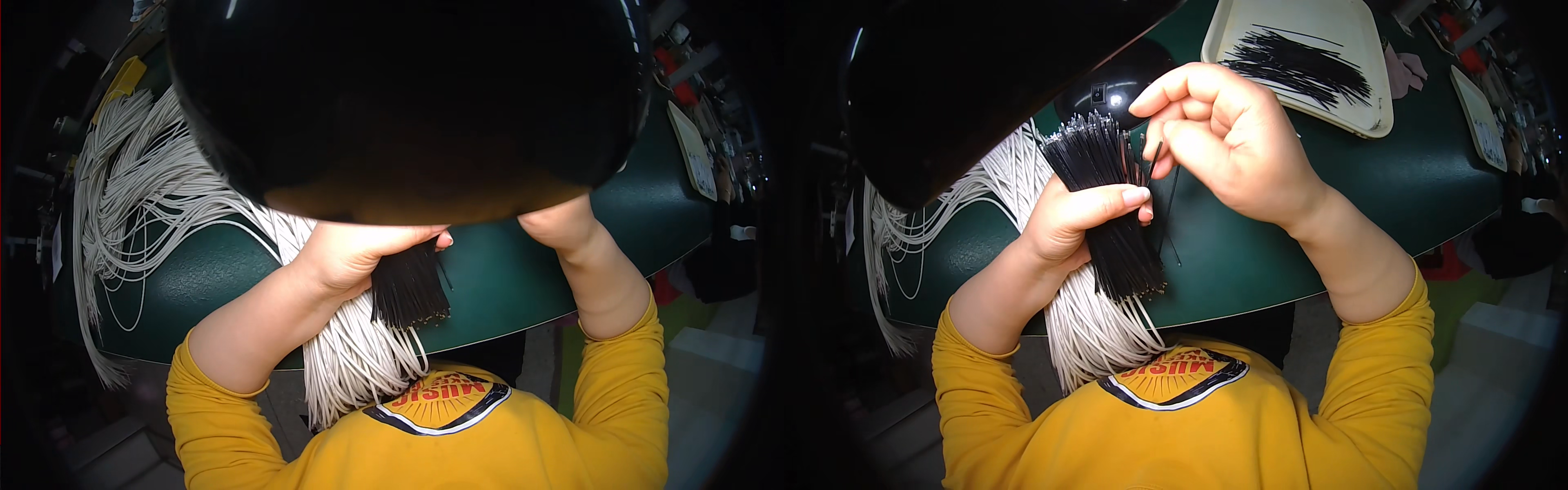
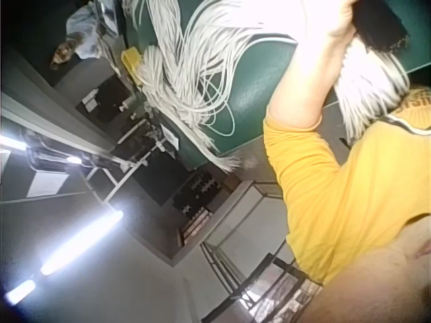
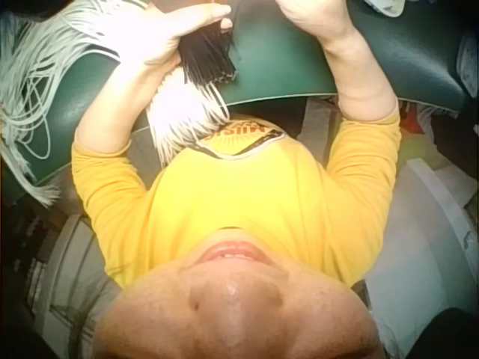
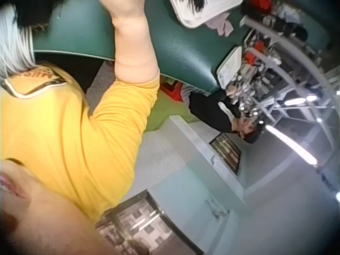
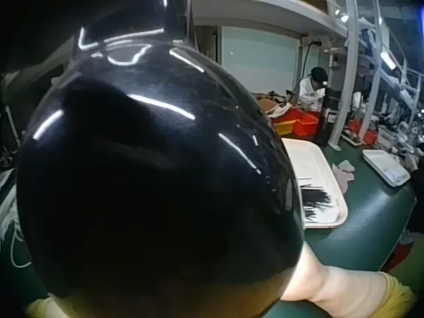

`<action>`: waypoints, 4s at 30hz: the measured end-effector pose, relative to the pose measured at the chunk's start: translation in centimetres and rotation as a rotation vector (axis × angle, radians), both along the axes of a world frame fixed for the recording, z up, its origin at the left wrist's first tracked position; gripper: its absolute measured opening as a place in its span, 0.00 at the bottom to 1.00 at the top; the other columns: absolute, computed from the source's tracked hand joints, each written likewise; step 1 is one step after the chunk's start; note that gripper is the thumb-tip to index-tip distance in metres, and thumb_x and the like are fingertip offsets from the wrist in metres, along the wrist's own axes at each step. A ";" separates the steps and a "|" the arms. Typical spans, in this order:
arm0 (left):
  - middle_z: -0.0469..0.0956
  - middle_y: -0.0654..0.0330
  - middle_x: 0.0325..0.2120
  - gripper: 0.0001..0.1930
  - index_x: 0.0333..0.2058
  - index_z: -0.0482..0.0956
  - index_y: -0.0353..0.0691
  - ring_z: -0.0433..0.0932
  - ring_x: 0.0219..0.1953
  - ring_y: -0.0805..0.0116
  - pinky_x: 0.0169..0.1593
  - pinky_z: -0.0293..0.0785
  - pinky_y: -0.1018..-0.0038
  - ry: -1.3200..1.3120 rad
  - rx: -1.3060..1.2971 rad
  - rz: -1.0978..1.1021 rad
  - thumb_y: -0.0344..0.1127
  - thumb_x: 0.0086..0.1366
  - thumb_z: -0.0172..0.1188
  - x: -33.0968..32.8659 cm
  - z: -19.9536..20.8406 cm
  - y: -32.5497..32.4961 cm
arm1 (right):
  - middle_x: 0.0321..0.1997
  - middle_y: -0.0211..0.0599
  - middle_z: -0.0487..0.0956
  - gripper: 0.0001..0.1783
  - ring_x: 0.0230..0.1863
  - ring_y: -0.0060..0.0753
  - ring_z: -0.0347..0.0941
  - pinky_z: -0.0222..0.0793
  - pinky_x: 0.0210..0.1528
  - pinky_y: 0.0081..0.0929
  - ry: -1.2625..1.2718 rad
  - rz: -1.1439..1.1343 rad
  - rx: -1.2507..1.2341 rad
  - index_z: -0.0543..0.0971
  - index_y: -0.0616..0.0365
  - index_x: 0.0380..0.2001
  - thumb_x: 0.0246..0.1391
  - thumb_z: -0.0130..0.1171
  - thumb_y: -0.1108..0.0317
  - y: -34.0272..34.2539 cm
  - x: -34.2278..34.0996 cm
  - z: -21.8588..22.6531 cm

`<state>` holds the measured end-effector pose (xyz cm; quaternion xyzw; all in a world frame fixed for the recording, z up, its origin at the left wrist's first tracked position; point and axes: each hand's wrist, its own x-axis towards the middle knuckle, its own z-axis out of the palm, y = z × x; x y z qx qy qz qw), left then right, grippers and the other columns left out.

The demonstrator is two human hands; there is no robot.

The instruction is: Bundling multiple white wires and inserting them into black plastic sleeves or connectors at a factory assembly station.

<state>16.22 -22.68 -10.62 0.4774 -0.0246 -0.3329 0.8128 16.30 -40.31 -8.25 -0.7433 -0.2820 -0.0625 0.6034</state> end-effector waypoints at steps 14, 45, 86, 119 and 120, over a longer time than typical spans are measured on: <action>0.72 0.60 0.24 0.12 0.33 0.70 0.33 0.71 0.23 0.76 0.29 0.70 0.83 -0.056 -0.004 -0.041 0.27 0.46 0.57 0.1 -0.1 0.5 | 0.24 0.37 0.73 0.15 0.21 0.21 0.70 0.69 0.26 0.14 0.475 0.131 0.389 0.69 0.65 0.35 0.55 0.40 0.63 0.6 0.0 -0.5; 0.73 0.59 0.21 0.13 0.34 0.70 0.34 0.74 0.23 0.74 0.30 0.73 0.79 0.089 -0.027 -0.080 0.25 0.47 0.57 0.0 0.3 0.3 | 0.24 0.33 0.73 0.10 0.23 0.18 0.69 0.67 0.28 0.13 0.380 0.071 0.276 0.71 0.64 0.30 0.53 0.44 0.67 0.3 0.5 -1.4; 0.71 0.63 0.19 0.09 0.27 0.70 0.37 0.72 0.22 0.76 0.28 0.69 0.82 0.034 -0.001 -0.003 0.24 0.46 0.58 0.2 0.3 -0.3 | 0.21 0.30 0.73 0.11 0.24 0.16 0.71 0.68 0.29 0.13 -0.212 -0.164 -0.100 0.72 0.62 0.31 0.38 0.51 0.80 0.6 -0.1 -0.9; 0.71 0.61 0.25 0.10 0.31 0.70 0.36 0.72 0.25 0.77 0.30 0.70 0.82 0.018 -0.074 -0.049 0.27 0.49 0.56 0.3 -0.2 0.5 | 0.26 0.37 0.73 0.18 0.23 0.20 0.70 0.67 0.27 0.13 0.528 0.241 0.357 0.71 0.64 0.33 0.55 0.39 0.60 -0.1 0.7 -1.3; 0.71 0.61 0.25 0.10 0.32 0.70 0.35 0.72 0.25 0.76 0.30 0.70 0.83 0.026 -0.109 -0.054 0.27 0.49 0.55 0.3 -0.2 0.5 | 0.26 0.37 0.73 0.17 0.23 0.19 0.69 0.66 0.27 0.13 0.513 0.277 0.361 0.72 0.64 0.32 0.55 0.41 0.60 -0.1 0.6 -1.3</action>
